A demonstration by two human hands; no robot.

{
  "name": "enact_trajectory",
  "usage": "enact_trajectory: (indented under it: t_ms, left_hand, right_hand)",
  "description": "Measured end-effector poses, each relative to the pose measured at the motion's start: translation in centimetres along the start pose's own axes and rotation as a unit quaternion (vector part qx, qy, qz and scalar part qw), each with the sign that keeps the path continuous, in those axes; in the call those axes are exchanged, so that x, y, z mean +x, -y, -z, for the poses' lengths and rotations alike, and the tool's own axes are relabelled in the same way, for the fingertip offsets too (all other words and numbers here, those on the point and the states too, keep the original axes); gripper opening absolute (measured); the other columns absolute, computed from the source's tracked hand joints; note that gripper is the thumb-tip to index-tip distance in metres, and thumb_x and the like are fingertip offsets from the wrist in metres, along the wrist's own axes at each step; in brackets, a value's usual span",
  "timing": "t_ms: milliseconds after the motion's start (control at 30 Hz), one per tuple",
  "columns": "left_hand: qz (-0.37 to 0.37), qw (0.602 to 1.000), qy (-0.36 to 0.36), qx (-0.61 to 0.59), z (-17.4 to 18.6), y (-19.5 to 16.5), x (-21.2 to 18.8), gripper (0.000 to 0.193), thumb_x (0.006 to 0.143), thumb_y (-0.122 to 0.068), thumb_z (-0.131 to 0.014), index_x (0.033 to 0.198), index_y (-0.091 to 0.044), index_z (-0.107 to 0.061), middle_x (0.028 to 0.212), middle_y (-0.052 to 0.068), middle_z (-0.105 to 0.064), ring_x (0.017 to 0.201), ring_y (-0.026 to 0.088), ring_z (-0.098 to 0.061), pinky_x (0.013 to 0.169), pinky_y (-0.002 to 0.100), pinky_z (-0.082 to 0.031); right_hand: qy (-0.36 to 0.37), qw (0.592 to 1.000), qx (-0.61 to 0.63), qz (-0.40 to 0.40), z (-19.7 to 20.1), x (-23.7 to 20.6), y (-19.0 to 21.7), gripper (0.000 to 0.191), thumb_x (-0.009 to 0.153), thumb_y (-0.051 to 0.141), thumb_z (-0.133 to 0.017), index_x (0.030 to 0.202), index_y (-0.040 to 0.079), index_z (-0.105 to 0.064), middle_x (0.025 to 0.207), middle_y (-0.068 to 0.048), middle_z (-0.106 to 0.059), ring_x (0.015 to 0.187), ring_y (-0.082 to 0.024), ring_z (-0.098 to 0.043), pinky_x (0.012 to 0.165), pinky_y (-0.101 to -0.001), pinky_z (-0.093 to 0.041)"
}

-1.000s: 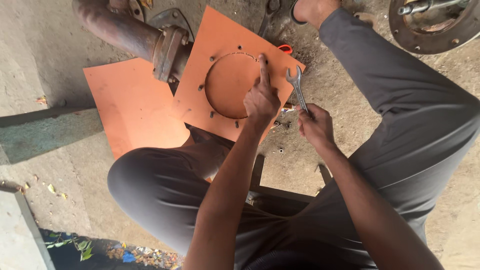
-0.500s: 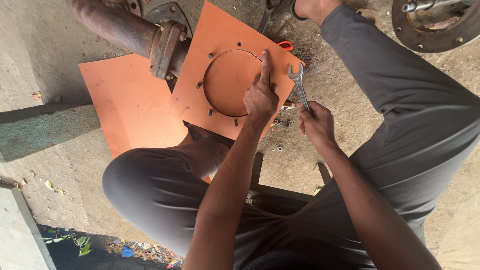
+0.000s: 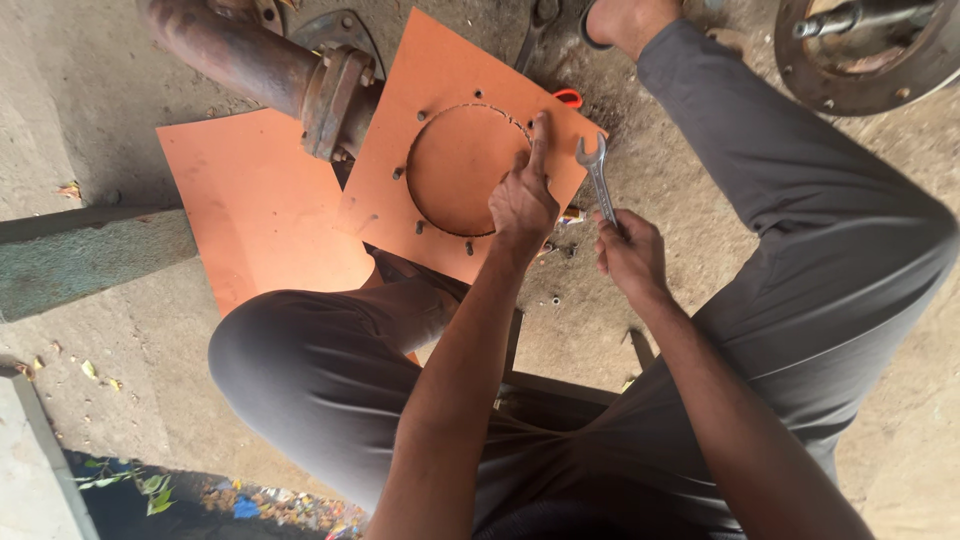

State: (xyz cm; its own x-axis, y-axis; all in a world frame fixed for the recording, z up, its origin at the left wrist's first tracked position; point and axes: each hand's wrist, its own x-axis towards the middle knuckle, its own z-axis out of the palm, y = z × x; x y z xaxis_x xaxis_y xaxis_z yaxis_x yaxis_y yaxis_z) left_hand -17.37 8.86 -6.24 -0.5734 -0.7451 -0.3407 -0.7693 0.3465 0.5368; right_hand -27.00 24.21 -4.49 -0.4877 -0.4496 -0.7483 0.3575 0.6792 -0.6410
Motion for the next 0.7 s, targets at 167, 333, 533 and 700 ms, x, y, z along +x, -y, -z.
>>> enact_trajectory:
  t_ms: [167, 333, 533, 700]
  left_hand:
    - [-0.055, 0.997, -0.03, -0.051, -0.1, 1.0, 0.4, 0.091, 0.089, -0.004, -0.06, 0.164, -0.024, -0.015, 0.118, 0.017, -0.068, 0.094, 0.044, -0.069, 0.078, 0.055, -0.054]
    - [-0.043, 0.999, -0.013, -0.03, -0.1, 1.4, 0.6, 0.095, 0.086, -0.003, -0.061, 0.166, -0.027, -0.015, 0.118, 0.019, -0.067, 0.092, 0.044, -0.069, 0.077, 0.053, -0.056]
    - [0.014, 0.999, 0.002, -0.034, 0.1, 0.2, 0.6, 0.096, 0.09, -0.014, -0.066, 0.165, -0.029, -0.01, 0.114, 0.014, -0.069, 0.087, 0.038, -0.072, 0.072, 0.053, -0.056]
    - [0.026, 0.999, -0.01, -0.028, 0.2, -0.4, 0.4, 0.097, 0.087, -0.012, -0.067, 0.164, -0.03, -0.011, 0.12, 0.014, -0.067, 0.086, 0.038, -0.072, 0.069, 0.053, -0.056]
  right_hand:
    - [0.001, 0.999, 0.042, 0.016, 0.1, 0.1, -0.3, 0.019, 0.103, 0.017, -0.062, 0.11, 0.001, -0.068, 0.068, -0.002, -0.057, 0.048, -0.008, -0.051, 0.042, -0.0281, -0.042]
    - [0.001, 1.0, 0.008, 0.014, 0.2, -0.2, -0.2, 0.019, 0.103, 0.017, -0.058, 0.113, 0.005, -0.069, 0.069, -0.001, -0.059, 0.049, -0.007, -0.052, 0.043, -0.027, -0.044]
    - [0.012, 1.0, 0.02, 0.0, 0.1, -0.2, 0.1, 0.019, 0.103, 0.015, -0.058, 0.114, 0.004, -0.069, 0.07, -0.001, -0.058, 0.05, -0.007, -0.053, 0.044, -0.027, -0.044]
    - [0.005, 1.0, 0.03, -0.005, -0.1, -0.2, -0.1, 0.02, 0.103, 0.015, -0.059, 0.116, 0.004, -0.07, 0.07, -0.001, -0.057, 0.05, -0.007, -0.052, 0.044, -0.0267, -0.044]
